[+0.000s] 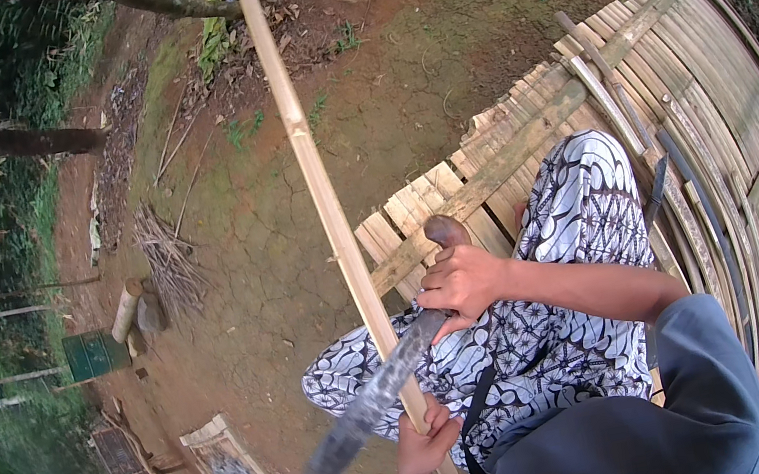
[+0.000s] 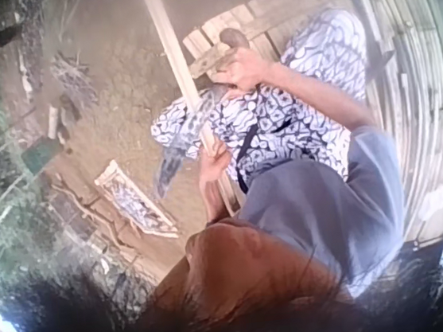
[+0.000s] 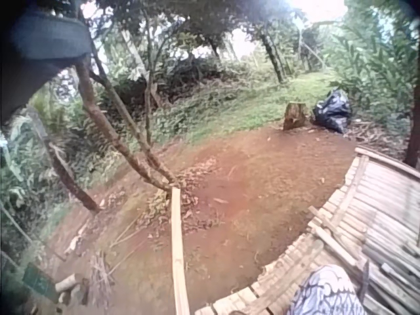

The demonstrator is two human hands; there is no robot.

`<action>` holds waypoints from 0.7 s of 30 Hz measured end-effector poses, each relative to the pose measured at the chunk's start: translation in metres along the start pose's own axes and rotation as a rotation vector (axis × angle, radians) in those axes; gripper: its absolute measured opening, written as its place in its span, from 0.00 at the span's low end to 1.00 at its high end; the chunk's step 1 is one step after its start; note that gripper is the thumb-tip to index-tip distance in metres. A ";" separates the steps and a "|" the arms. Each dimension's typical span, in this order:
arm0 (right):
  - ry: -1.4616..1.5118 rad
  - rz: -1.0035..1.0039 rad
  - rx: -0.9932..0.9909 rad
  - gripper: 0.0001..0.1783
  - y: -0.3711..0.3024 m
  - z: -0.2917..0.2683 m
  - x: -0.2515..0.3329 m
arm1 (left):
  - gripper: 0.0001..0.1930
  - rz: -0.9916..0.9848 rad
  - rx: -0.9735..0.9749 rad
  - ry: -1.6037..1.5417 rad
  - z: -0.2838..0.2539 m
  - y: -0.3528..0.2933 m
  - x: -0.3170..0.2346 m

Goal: The person sits on a bamboo mat and uses a machete to shave and smooth a long bamboo stick. They hold the stick with one hand and repeatedly strike it with the machete to remove the outer layer and refine its shape.

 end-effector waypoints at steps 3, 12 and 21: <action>-0.106 0.082 0.030 0.23 0.000 -0.005 -0.023 | 0.20 -0.010 -0.011 0.073 -0.001 -0.010 0.005; -0.023 0.446 -0.051 0.27 -0.004 -0.004 -0.029 | 0.19 0.024 0.063 0.083 -0.013 -0.020 0.000; 0.029 0.047 -0.019 0.26 -0.002 0.001 -0.014 | 0.19 0.037 0.045 0.211 -0.013 -0.016 0.011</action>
Point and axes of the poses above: each hand's wrist, its own y-axis towards the middle knuckle, its own z-axis out of the palm, x = y × z, the point moved 1 cm from there along y, towards the middle knuckle, and after that the axes turned 2 degrees about -z, right-handed, at the moved point
